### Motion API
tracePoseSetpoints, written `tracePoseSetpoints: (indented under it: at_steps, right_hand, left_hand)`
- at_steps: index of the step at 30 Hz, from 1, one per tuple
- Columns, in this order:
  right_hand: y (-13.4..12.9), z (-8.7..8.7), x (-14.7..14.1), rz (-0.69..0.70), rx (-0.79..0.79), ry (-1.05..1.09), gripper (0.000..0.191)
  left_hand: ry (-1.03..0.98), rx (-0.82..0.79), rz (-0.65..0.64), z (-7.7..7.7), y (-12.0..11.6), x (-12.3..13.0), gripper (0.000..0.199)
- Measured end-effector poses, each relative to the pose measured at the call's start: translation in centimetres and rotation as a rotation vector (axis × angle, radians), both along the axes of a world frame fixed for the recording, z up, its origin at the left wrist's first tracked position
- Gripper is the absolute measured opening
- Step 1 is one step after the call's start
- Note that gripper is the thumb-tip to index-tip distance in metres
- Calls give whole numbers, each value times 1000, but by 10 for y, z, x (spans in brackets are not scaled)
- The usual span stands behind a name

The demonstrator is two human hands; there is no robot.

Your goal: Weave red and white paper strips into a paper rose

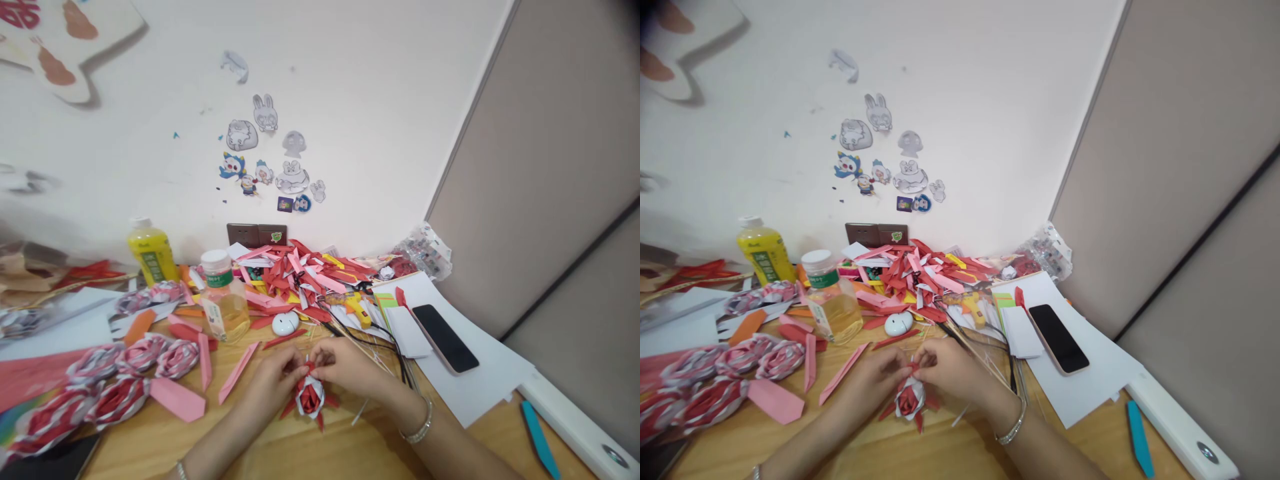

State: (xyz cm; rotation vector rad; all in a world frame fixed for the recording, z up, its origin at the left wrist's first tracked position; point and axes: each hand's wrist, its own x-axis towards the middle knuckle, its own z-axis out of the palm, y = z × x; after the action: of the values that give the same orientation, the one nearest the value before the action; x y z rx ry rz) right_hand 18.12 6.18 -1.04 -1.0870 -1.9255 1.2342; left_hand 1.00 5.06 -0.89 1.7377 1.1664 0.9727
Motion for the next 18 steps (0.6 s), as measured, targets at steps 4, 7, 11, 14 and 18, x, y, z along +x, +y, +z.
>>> tracePoseSetpoints:
  at_steps: [4, 7, 11, 14, 18]
  right_hand:
    - [-1, 1, -1, -29, -3, -20, 7]
    - [-3, 3, -2, -45, -11, -34, 9]
    - [-4, 1, -3, -66, 4, -66, 10]
    - [-4, -2, -3, -79, 36, -105, 8]
    - [-6, -7, -4, -97, 76, -148, 6]
  left_hand:
    - [-148, -231, -111, -5, 5, -2, 17]
    - [-161, -282, -149, -8, 8, -5, 16]
    - [-158, -279, -154, -7, 7, -6, 16]
    - [-136, -260, -158, -5, 5, -5, 14]
    - [-91, -221, -149, -5, 5, -6, 11]
